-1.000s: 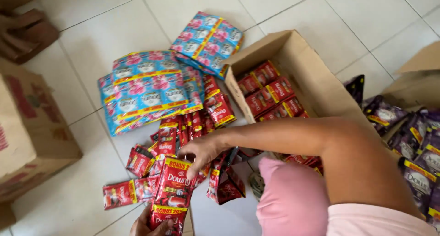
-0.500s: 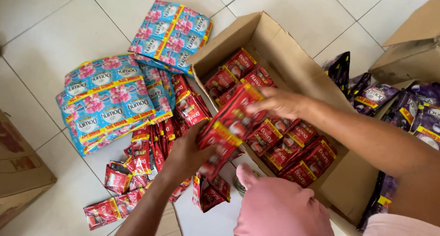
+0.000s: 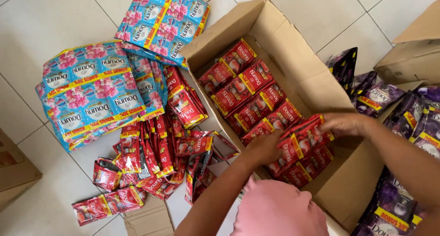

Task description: Organizing and packing various household product sachets into cardboard boxes.

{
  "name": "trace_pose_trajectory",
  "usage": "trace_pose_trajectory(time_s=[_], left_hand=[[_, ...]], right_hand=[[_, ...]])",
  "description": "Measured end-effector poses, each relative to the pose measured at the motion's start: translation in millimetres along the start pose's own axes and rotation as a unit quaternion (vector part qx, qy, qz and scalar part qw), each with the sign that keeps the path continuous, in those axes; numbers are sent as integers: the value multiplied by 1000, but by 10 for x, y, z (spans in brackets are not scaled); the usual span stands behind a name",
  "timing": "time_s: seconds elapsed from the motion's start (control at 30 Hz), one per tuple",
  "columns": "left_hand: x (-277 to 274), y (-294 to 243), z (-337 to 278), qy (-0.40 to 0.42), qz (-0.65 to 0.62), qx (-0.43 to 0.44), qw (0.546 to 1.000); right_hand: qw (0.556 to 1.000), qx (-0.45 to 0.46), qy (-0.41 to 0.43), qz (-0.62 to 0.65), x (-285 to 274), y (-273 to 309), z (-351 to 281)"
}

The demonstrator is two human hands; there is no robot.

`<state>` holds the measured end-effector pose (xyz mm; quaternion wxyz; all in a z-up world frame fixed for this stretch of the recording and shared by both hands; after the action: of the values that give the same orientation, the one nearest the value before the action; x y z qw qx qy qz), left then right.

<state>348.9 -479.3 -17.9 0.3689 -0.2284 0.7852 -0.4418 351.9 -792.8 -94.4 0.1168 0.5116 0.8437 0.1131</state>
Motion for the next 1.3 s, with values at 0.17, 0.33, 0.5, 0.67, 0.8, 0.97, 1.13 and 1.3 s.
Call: trace_pose_trajectory(time_s=[0.17,0.33,0.5,0.67,0.8,0.97,1.13,1.3], left_hand=[[489,413,-34,58,65,-48,995],[-212,-56,-197,37,220,9,975],[-1312,-378,-495,42,431,126,892],[-1409,-20,-655,-86,414,232,876],[-1272,218,-699,-129,430,255,857],[-1328,189,-842,-124,448,232,854],[-1587,228,-936,-137,386,226,884],[-2858,818,-1571,-642,51,87,760]], right_hand=[[981,-44,-63,-178,43,-243,363],[776,-42,-206,-595,211,897,-461],[569,-363,-627,-389,345,1987,-1420],[590,-399,-635,-301,-157,1747,-734],[734,-238,-539,-337,-439,1762,-187],[741,-230,-473,-418,-942,1874,418],[728,-305,-449,-418,-842,2921,726],[680,-572,-407,-214,841,4862,112]])
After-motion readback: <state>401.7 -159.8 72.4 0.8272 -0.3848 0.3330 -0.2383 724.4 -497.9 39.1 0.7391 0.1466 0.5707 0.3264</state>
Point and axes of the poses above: each hand's wrist, its own z-axis towards the middle knuckle, its own x-axis out of the palm, y = z × x, the point moved 6 cm from there along z, towards the middle knuckle, and after that the axes turned 13 degrees about -y, right-handed, at the moved point
